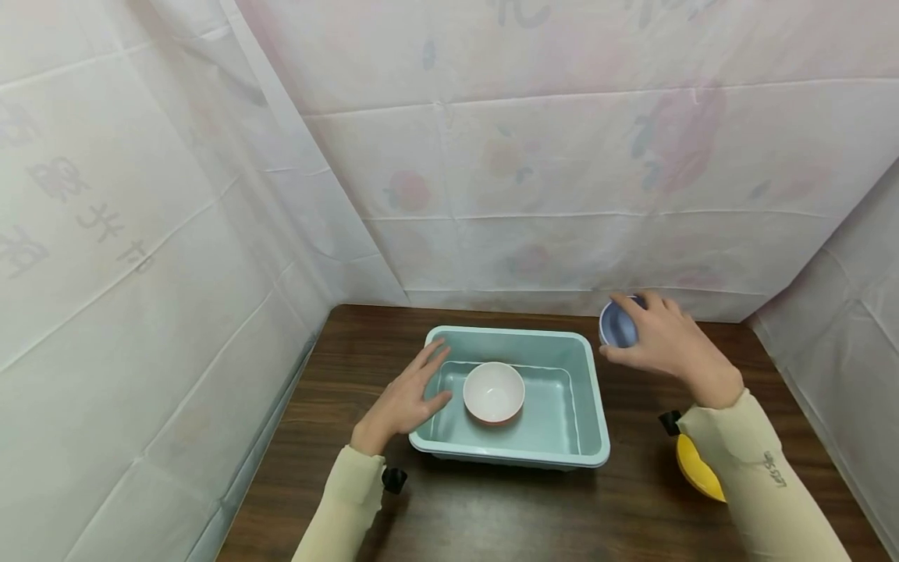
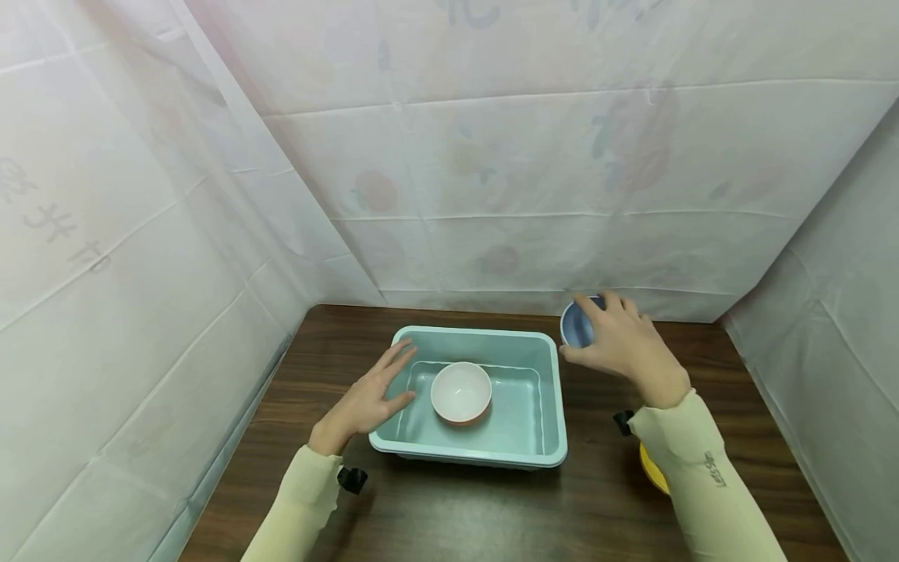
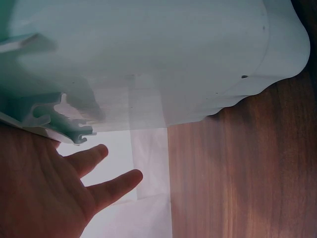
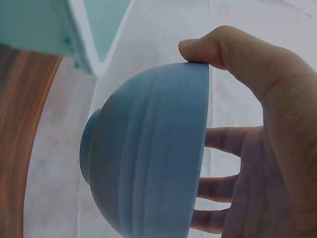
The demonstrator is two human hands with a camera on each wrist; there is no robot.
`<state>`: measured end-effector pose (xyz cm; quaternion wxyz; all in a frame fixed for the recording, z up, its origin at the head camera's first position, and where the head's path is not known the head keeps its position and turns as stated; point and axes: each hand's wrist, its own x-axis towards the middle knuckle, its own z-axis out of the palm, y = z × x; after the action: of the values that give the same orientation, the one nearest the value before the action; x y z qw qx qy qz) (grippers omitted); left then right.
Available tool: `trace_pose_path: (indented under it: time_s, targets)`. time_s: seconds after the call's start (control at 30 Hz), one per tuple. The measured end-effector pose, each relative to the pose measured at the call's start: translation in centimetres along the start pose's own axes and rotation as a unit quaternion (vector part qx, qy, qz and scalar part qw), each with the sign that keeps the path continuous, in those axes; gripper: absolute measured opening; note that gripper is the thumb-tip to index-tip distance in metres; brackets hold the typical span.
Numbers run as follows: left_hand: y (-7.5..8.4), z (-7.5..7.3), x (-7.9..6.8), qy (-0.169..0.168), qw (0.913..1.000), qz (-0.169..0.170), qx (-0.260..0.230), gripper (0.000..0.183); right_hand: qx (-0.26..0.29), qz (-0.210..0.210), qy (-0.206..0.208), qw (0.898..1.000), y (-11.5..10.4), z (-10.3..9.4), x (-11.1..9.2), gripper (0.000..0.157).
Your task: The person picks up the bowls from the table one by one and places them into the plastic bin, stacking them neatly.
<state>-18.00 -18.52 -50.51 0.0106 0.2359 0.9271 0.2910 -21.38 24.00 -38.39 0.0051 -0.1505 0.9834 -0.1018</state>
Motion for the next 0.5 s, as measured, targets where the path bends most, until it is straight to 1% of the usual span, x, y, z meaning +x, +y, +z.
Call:
trace_pose_path:
  time_s: [0.27, 0.5]
  targets:
    - [-0.1, -0.1, -0.2, -0.007, 0.9999, -0.008, -0.002, 0.075, -0.007, -0.030, 0.009, 0.999, -2.6, 0.1, 1.2, 0.088]
    - [-0.2, -0.1, -0.3, -0.006, 0.9999, -0.012, 0.000, 0.075, -0.002, -0.053, 0.007, 0.999, -5.0, 0.5, 2.2, 0.088]
